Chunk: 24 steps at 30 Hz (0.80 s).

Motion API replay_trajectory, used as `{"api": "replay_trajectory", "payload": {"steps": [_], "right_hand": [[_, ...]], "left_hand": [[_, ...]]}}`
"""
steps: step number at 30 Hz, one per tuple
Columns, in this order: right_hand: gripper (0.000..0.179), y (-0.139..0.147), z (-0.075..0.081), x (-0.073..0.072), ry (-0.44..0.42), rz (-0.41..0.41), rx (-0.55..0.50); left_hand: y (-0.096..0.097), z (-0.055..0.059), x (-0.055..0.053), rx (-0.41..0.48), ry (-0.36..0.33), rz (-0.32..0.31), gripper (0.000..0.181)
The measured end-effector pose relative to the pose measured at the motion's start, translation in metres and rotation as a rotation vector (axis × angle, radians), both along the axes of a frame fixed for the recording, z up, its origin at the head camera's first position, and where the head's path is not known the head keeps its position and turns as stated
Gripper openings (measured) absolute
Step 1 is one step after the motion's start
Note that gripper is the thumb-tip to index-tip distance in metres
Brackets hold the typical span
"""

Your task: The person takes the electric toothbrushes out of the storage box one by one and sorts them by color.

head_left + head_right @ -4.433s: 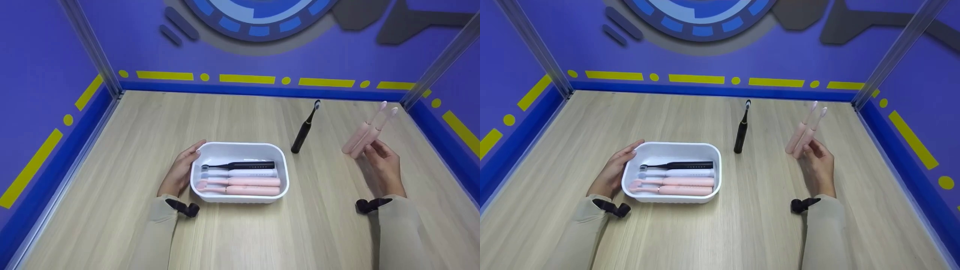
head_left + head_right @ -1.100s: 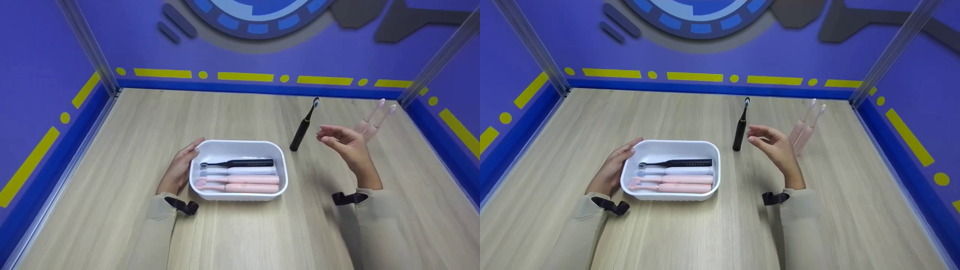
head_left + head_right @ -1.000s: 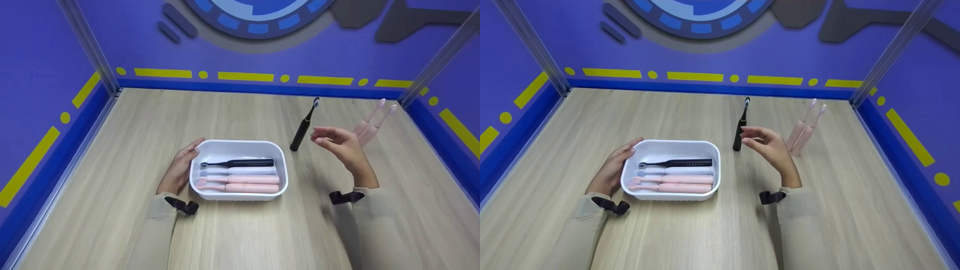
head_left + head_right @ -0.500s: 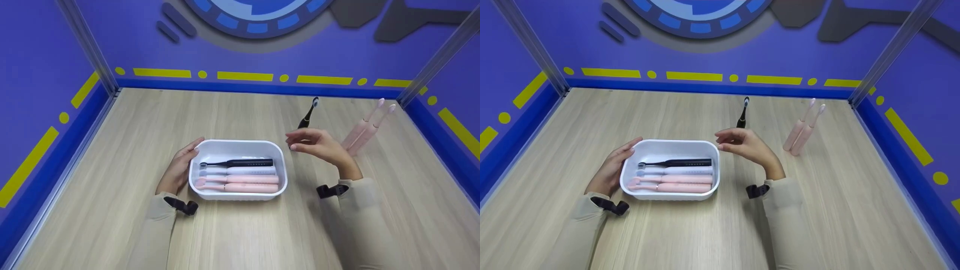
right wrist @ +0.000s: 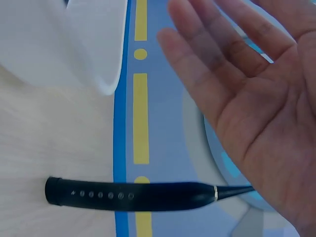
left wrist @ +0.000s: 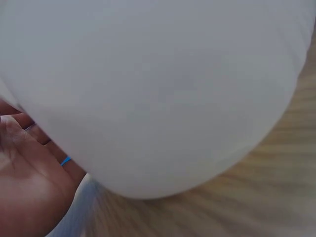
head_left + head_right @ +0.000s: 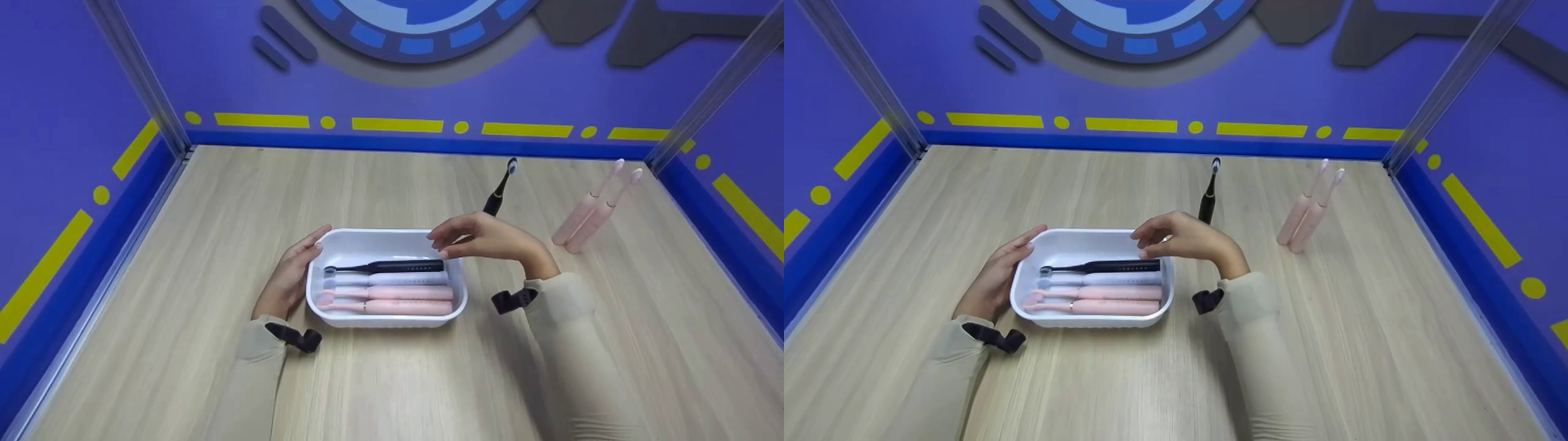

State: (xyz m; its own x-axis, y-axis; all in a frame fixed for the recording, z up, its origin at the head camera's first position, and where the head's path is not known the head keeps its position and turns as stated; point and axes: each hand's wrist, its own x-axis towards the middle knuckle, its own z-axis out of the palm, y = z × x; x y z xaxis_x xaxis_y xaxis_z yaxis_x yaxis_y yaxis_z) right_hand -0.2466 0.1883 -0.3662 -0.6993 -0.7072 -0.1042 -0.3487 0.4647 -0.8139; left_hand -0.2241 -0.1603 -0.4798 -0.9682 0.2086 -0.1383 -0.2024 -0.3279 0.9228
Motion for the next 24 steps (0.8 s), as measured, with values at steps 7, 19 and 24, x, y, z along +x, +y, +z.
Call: {"api": "replay_trajectory", "payload": {"steps": [7, 19, 24], "right_hand": [[0.035, -0.015, 0.001, -0.005, 0.017, 0.08, 0.074], [0.036, -0.045, 0.001, -0.005, 0.018, 0.177, 0.246], [0.037, -0.056, -0.004, -0.007, -0.021, 0.205, 0.316]], "left_hand": [[0.0, 0.0, -0.001, 0.001, 0.003, 0.003, 0.048], [0.0, -0.001, -0.001, -0.018, 0.008, -0.002, 0.048], [0.0, 0.0, 0.0, -0.013, 0.004, 0.002, 0.048]]}}
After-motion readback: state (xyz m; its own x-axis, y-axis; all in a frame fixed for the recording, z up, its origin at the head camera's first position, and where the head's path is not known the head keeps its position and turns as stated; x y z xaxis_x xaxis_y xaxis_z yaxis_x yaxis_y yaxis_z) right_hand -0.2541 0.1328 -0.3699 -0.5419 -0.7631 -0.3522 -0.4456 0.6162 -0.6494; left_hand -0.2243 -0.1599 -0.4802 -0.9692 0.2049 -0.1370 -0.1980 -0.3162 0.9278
